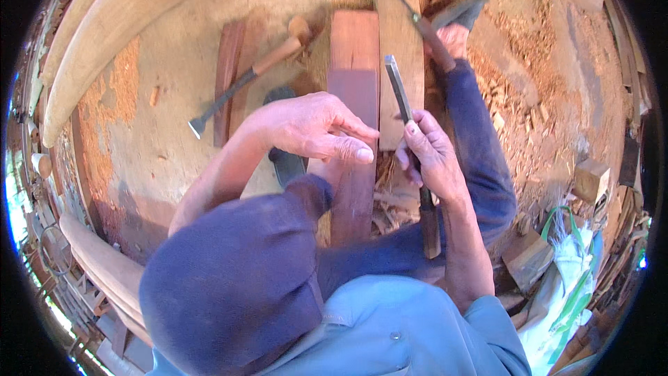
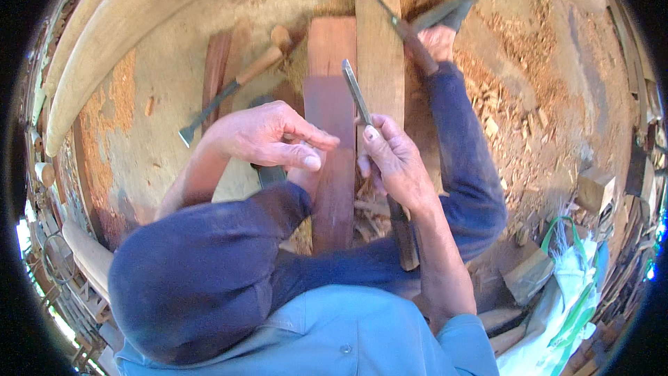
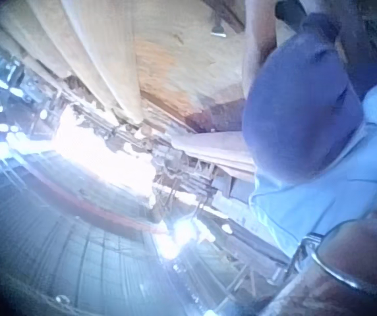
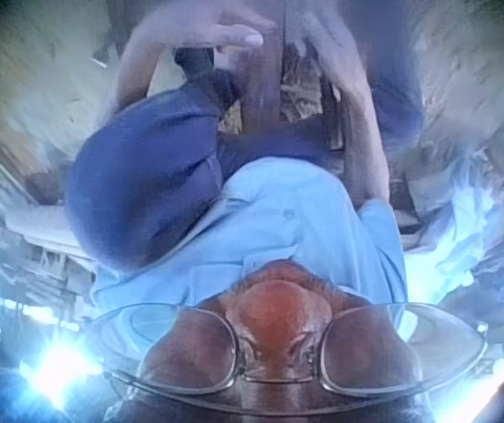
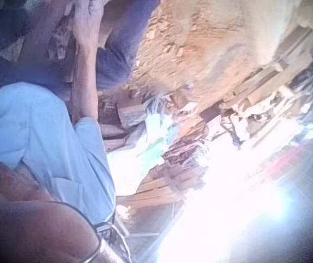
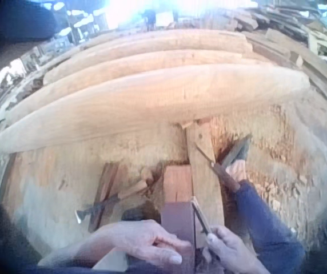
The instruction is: The person sits on the floor and sharpens a small metal tool on a rectangular sharpening stone. They repeatedly rub the tool's edge against the stone, occasionally pausing to inspect the edge before continuing.
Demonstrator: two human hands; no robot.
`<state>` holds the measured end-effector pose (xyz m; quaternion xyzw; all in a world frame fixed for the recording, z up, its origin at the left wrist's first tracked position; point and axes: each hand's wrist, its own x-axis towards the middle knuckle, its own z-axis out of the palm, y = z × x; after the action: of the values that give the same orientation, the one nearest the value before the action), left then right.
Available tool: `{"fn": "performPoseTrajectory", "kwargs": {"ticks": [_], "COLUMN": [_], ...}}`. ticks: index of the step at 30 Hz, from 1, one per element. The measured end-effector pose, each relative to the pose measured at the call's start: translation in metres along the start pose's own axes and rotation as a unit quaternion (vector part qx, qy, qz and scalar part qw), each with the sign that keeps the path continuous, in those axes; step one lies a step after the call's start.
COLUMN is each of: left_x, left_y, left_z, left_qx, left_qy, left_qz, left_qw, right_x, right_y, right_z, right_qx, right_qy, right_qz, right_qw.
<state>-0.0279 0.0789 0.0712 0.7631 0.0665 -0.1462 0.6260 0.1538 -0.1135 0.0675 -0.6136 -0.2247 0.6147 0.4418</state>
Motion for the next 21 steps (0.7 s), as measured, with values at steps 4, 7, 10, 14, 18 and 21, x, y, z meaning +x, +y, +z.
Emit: {"fn": "performPoseTrajectory", "kwargs": {"ticks": [4,7,10,14,18,21], "left_x": [0.014,0.019,0.021,0.025,0.031,0.034], "left_y": [-0.002,0.015,0.031,0.027,0.023,0.024], "left_z": [0.005,0.014,0.011,0.021,0.029,0.032], "left_qx": [-0.207,-0.371,-0.300,-0.285,-0.153,-0.099], "left_qy": [0.198,0.153,0.204,0.194,0.179,0.175], "left_qz": [0.052,0.125,0.065,0.045,0.059,0.087], "left_qw": [0.957,0.908,0.930,0.938,0.970,0.976], "right_x": [0.016,0.023,0.026,0.027,0.030,0.033], "right_y": [-0.013,0.002,0.017,0.039,0.063,0.074], "right_z": [0.003,0.004,0.002,-0.004,-0.015,-0.021], "right_qx": [0.135,0.135,0.133,0.141,0.135,0.140], "right_qy": [-0.067,-0.105,-0.114,-0.136,-0.163,-0.188], "right_qz": [-0.063,-0.102,-0.117,-0.119,-0.154,-0.168], "right_qw": [0.987,0.980,0.978,0.973,0.965,0.957]}}
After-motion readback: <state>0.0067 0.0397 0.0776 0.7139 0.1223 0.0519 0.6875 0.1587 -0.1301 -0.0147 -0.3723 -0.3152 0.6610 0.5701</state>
